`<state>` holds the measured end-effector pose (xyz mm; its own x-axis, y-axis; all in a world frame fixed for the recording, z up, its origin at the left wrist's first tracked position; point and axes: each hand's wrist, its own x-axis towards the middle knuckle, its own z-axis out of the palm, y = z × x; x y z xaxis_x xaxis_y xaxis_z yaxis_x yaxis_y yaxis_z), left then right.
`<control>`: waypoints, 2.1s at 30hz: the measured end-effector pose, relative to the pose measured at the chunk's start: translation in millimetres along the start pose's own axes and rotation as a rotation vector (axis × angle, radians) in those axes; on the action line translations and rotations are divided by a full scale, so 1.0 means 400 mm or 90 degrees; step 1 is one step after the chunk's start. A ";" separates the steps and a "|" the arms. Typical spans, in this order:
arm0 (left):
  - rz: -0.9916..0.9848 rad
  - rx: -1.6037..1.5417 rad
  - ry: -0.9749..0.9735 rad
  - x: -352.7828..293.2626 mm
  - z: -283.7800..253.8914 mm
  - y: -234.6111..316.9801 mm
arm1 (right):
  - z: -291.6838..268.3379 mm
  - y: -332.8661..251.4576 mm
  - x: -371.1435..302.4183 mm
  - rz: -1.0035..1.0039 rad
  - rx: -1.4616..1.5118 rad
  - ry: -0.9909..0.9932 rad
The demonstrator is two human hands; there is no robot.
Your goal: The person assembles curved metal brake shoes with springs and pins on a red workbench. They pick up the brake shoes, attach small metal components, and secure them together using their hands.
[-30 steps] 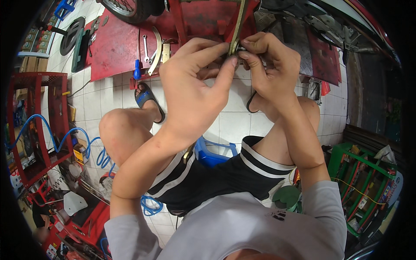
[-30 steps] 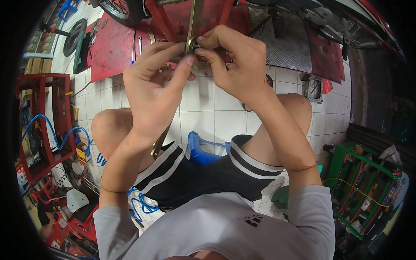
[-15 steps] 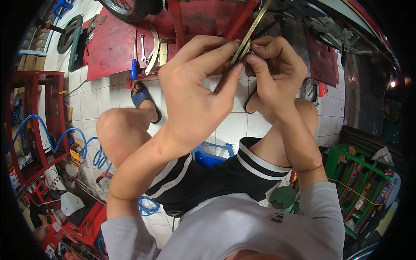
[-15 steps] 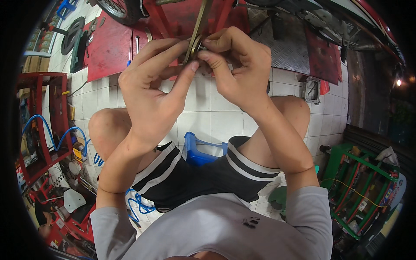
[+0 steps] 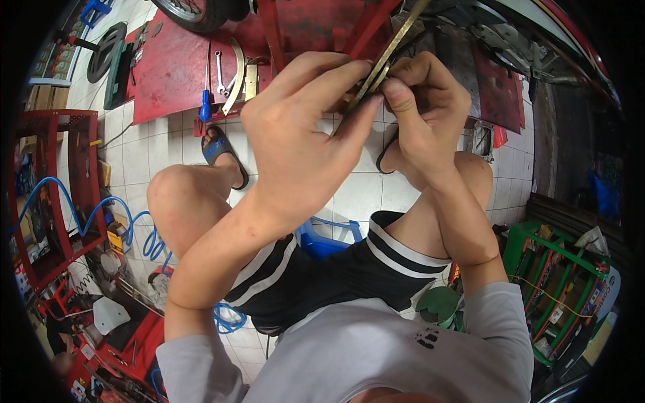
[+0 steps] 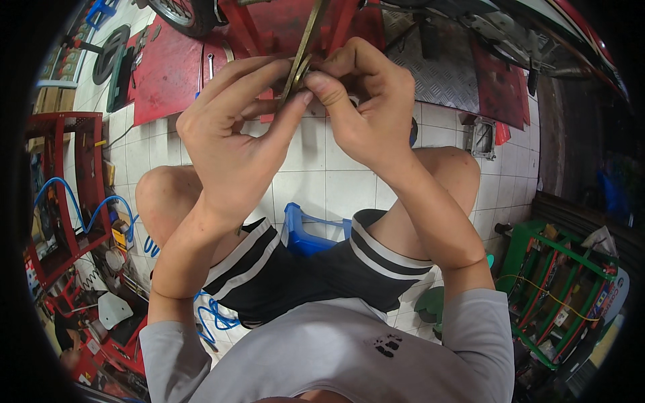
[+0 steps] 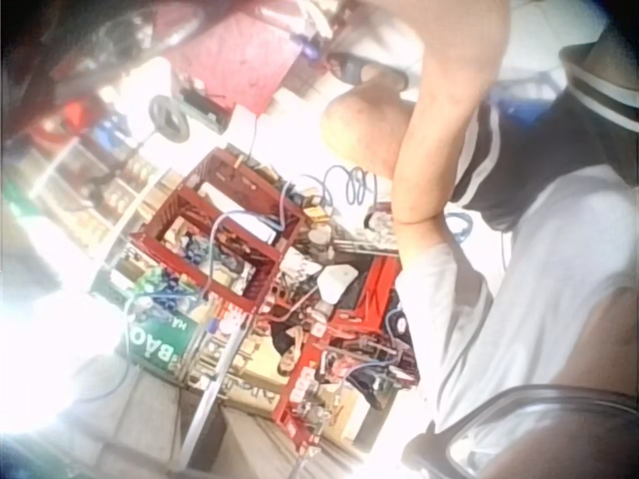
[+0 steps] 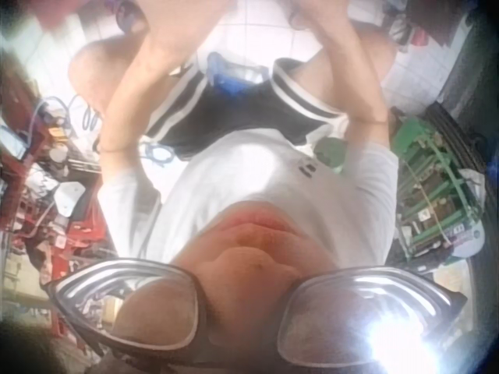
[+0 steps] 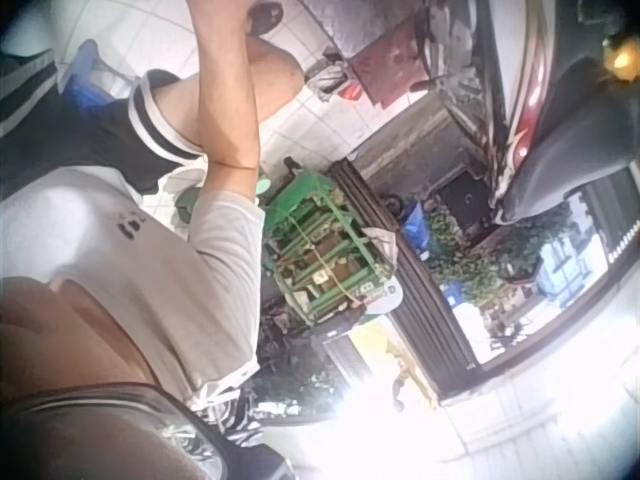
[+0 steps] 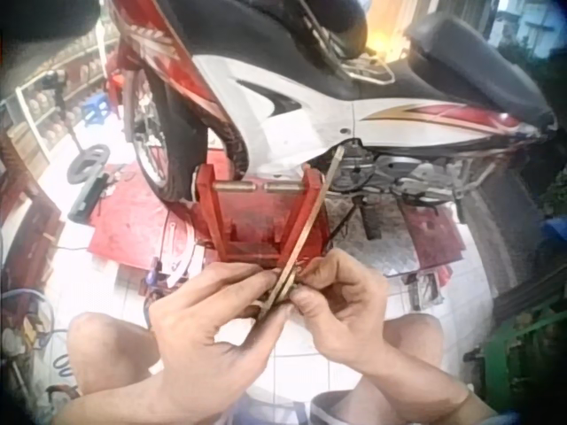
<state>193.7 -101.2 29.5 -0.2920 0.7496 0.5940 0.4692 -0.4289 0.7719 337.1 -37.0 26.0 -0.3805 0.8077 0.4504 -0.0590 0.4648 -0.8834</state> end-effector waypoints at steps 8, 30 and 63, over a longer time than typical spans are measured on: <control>0.006 0.064 -0.022 0.009 -0.011 0.004 | 0.005 -0.002 0.003 0.001 -0.042 -0.014; -0.133 -0.024 -0.071 0.016 -0.016 -0.006 | 0.003 0.016 0.019 -0.141 -0.295 -0.012; -0.094 0.055 -0.033 0.023 -0.026 -0.024 | 0.031 -0.015 0.055 -0.086 -0.285 -0.058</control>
<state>177.9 -95.7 29.9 -0.3201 0.8274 0.4615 0.4956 -0.2689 0.8259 317.7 -26.7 39.5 -0.4779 0.7036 0.5260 0.2825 0.6900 -0.6664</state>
